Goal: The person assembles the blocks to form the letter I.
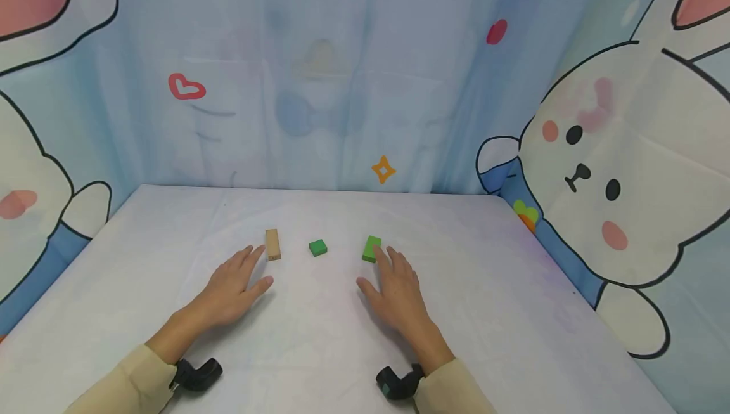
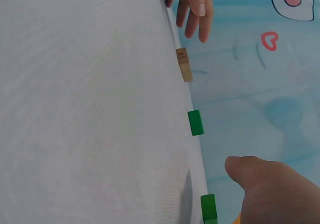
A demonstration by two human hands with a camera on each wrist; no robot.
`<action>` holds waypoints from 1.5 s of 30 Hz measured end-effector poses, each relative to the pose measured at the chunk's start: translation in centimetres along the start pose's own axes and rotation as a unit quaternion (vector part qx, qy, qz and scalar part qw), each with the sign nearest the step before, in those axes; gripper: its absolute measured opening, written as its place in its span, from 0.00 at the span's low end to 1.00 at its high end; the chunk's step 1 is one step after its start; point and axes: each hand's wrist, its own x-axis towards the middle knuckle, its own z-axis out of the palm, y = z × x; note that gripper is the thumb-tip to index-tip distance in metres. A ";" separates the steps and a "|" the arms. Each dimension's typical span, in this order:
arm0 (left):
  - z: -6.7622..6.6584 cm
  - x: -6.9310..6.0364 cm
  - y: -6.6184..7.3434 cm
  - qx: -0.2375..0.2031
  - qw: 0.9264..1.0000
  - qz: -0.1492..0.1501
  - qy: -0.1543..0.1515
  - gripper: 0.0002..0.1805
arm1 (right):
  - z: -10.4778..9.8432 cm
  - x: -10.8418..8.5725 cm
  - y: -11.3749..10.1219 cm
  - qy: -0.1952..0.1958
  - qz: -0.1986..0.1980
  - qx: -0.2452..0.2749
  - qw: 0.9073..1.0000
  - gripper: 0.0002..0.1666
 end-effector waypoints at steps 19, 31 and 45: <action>0.3 1.2 -0.1 -0.026 0.999 -0.008 0.040 0.39 | 0.2 1.0 0.4 0.002 0.030 0.035 0.999 0.45; 0.3 1.8 0.1 -0.037 0.997 -0.007 0.074 0.37 | 0.8 1.8 0.8 0.003 0.044 0.060 0.997 0.44; 0.4 3.0 -0.5 -0.031 0.997 -0.022 0.072 0.39 | 1.2 2.6 1.1 0.000 0.077 0.083 0.994 0.44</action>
